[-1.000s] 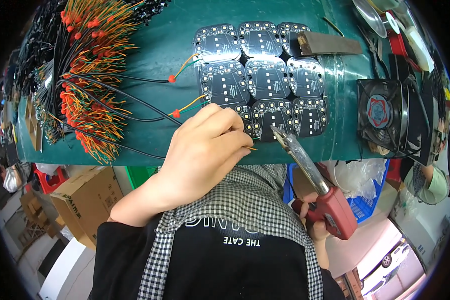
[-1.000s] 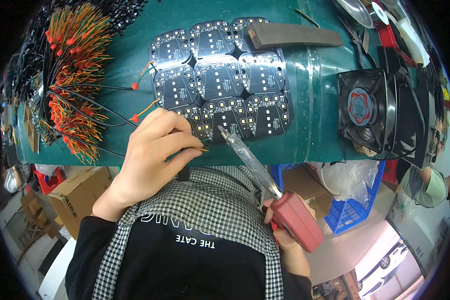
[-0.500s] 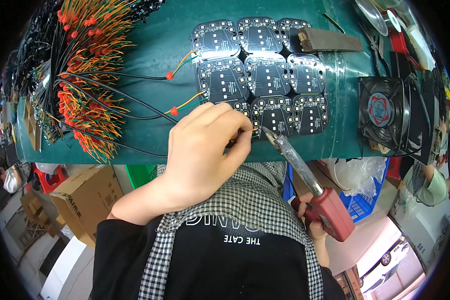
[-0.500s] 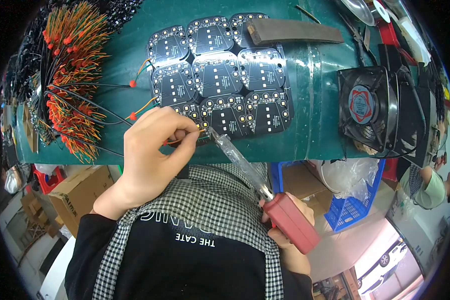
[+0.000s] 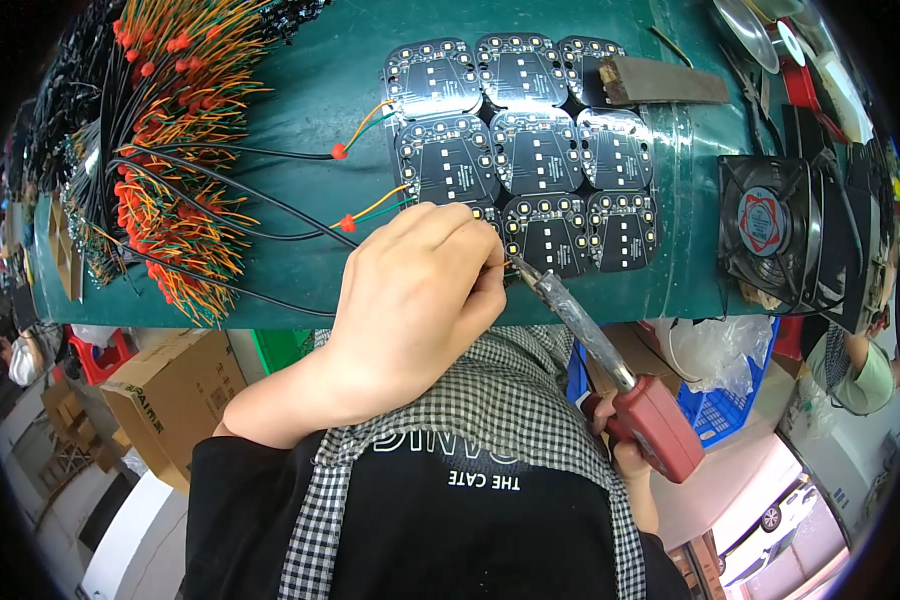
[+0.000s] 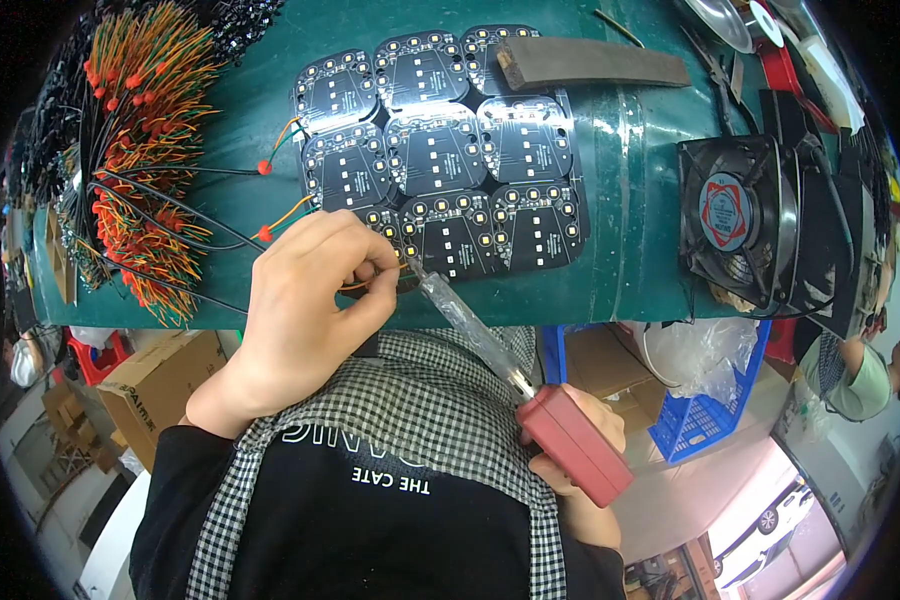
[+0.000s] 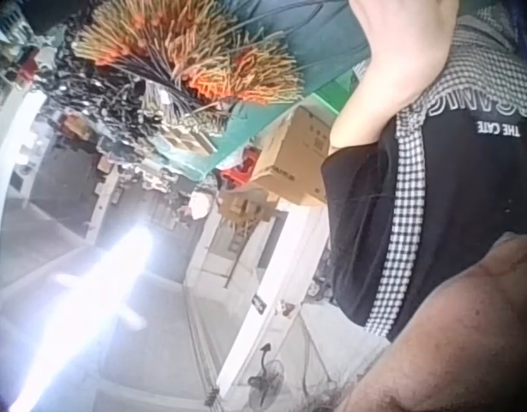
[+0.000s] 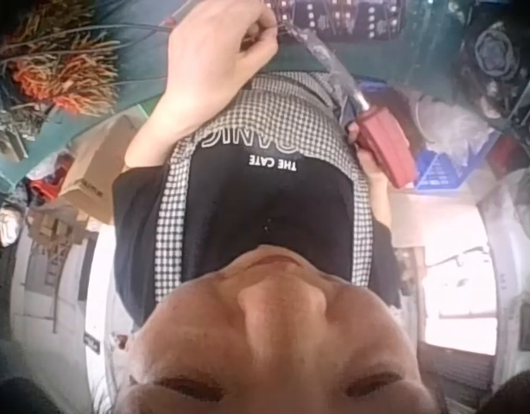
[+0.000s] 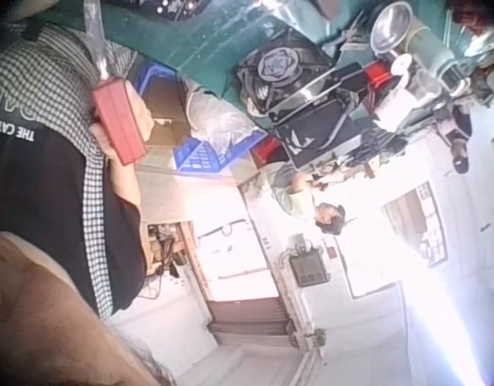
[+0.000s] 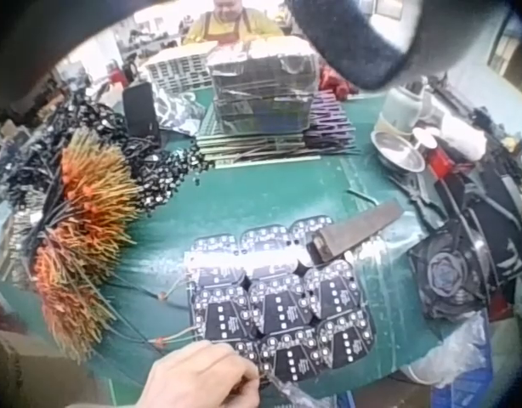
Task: The person solders wires to LED circuit boards at a workstation using a soldering iron.
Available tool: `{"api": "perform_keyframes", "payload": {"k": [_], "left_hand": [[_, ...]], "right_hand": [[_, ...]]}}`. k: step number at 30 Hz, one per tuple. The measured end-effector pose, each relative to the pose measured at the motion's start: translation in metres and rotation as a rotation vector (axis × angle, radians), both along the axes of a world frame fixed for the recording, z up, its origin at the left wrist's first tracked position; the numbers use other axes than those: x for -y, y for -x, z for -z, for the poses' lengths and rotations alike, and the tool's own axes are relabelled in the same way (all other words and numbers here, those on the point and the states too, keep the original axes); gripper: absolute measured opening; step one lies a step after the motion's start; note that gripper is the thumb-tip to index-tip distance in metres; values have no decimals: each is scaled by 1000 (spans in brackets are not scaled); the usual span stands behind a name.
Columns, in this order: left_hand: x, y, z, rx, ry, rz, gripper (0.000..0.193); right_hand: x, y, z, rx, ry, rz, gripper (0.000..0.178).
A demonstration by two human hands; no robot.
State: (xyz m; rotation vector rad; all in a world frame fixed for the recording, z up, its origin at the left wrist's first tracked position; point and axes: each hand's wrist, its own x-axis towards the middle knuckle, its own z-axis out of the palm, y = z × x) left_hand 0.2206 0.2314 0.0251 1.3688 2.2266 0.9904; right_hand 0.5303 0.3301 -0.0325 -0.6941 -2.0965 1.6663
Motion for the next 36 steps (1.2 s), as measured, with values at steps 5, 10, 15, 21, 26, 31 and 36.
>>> {"api": "perform_keyframes", "payload": {"k": [5,10,15,21,26,31,36], "left_hand": [[-1,2,-4,3,36,11,12],[-4,3,-4,-11,40,19,12],[-5,6,-5,-7,64,20,11],[-4,5,-1,-75,-1,12,10],[1,-2,0,-95,8,25,11],[15,16,-3,-184,-68,47,9],[44,84,-32,-631,169,18,14]], "right_hand": [[-1,1,2,-29,31,13,73],[-2,-5,5,-4,-16,19,72],[-1,16,-20,107,229,13,75],[3,40,-37,116,269,240,81],[7,44,-33,64,141,342,84],[-1,46,-23,-61,194,303,79],[-3,54,-32,-141,183,309,76]]}}
